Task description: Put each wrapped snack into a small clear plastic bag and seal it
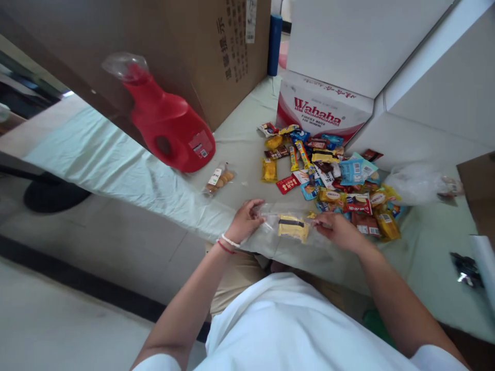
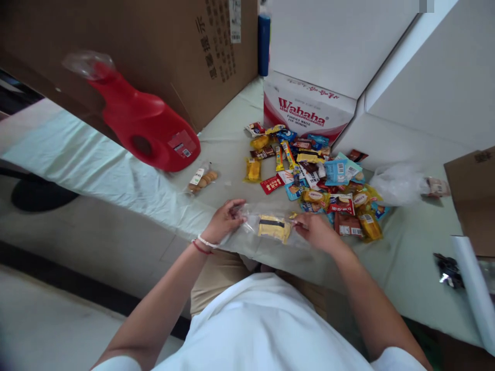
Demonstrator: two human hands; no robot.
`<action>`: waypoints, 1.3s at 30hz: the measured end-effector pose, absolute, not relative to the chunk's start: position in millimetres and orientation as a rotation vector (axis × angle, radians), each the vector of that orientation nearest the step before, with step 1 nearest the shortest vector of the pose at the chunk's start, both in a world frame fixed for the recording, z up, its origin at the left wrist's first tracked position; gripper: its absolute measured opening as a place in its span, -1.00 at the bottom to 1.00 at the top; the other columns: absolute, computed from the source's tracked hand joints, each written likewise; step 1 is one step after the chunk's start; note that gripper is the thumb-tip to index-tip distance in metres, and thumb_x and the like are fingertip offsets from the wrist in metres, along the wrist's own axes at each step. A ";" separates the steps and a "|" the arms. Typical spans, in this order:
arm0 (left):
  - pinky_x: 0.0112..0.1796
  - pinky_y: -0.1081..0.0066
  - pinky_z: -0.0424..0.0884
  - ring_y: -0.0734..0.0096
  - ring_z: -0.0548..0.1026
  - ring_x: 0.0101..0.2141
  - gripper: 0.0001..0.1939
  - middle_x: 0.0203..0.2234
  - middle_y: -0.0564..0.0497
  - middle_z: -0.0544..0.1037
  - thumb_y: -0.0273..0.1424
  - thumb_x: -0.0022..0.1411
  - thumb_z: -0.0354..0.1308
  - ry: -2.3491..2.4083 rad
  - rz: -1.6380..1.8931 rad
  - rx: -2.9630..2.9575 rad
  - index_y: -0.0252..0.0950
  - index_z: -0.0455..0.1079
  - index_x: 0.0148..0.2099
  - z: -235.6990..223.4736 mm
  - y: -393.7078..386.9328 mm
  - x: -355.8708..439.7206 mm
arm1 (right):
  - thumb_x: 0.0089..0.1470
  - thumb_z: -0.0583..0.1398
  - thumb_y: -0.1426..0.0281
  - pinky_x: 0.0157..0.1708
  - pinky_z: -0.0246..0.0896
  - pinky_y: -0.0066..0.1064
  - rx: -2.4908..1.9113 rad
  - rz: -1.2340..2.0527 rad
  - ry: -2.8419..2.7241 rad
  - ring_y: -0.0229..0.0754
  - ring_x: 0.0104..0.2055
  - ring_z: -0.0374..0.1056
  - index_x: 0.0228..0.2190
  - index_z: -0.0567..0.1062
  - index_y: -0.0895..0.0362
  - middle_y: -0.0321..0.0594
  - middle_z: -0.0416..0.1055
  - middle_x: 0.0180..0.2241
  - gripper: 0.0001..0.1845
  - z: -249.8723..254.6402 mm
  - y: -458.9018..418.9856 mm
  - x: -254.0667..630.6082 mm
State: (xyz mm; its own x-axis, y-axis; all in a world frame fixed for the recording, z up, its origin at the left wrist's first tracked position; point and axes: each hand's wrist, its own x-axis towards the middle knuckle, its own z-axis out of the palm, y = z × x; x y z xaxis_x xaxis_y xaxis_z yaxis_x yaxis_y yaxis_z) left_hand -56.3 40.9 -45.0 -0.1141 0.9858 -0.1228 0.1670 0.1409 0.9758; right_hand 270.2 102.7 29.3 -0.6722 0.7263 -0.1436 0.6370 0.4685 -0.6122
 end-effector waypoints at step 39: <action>0.18 -0.12 0.22 -0.12 0.44 0.13 -0.25 0.10 -0.36 0.52 0.06 0.26 0.23 1.896 0.917 2.229 -0.34 0.28 0.29 -40.1 -48.3 16.1 | -0.01 0.12 0.18 -0.50 -0.03 -0.44 -1.660 1.357 -2.104 -0.29 -0.54 0.10 -0.50 0.39 0.11 -0.37 0.22 -0.61 -0.75 2.6 116.7 260.1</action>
